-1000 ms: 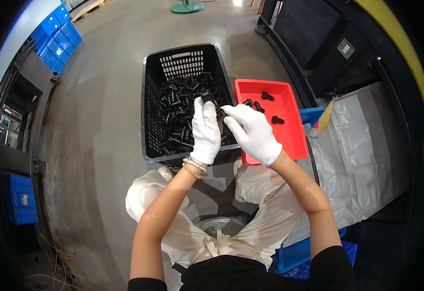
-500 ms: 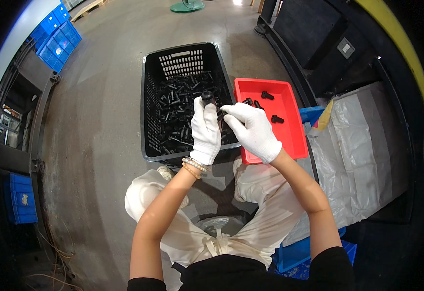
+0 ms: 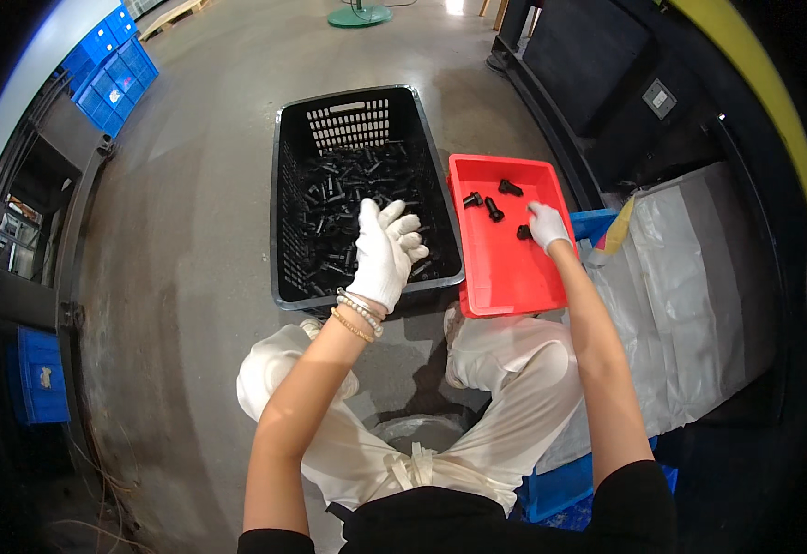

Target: The person assembles plastic components by fitting small plastic pieces onto larger plastic parts by hand, then places the assembled parts into a container.

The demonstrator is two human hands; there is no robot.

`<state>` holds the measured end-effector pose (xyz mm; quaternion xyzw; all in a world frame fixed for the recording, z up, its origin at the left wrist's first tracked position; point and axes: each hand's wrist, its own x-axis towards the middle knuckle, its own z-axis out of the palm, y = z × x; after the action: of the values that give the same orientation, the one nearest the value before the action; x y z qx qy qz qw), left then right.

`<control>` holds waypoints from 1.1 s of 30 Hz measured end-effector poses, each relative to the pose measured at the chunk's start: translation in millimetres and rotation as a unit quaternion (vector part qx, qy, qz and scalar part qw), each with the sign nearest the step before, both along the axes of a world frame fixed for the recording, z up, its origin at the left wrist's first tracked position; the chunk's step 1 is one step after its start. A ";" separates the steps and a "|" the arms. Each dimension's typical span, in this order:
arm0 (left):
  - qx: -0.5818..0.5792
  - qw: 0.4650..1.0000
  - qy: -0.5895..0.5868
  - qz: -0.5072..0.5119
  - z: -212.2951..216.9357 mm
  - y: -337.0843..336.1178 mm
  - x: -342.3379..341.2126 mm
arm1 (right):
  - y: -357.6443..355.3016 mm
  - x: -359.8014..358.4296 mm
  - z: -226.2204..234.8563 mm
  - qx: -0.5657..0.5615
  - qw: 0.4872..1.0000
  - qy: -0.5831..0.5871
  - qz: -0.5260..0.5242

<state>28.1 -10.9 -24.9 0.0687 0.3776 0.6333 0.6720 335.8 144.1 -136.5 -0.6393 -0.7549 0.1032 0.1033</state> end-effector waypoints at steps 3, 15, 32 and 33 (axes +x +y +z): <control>0.034 0.998 0.014 -0.057 5.6 -4.0 -2.4 | -11.1 17.7 -20.5 -0.095 0.990 -0.081 0.067; 0.088 0.953 0.255 -0.137 5.5 -5.8 4.9 | -36.4 -28.6 20.0 -0.168 0.973 -0.160 -0.011; 0.151 0.864 0.445 -0.181 4.3 -9.0 6.1 | -37.7 -104.4 13.5 -0.195 0.977 -0.090 -0.009; 0.169 0.847 0.476 -0.164 4.7 -6.8 5.8 | -32.0 -107.6 20.8 -0.169 0.985 -0.017 -0.041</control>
<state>33.9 -17.7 -20.2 0.5354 0.5214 0.4573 0.4820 228.2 112.1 -115.7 -0.6794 -0.7016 0.2144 -0.0152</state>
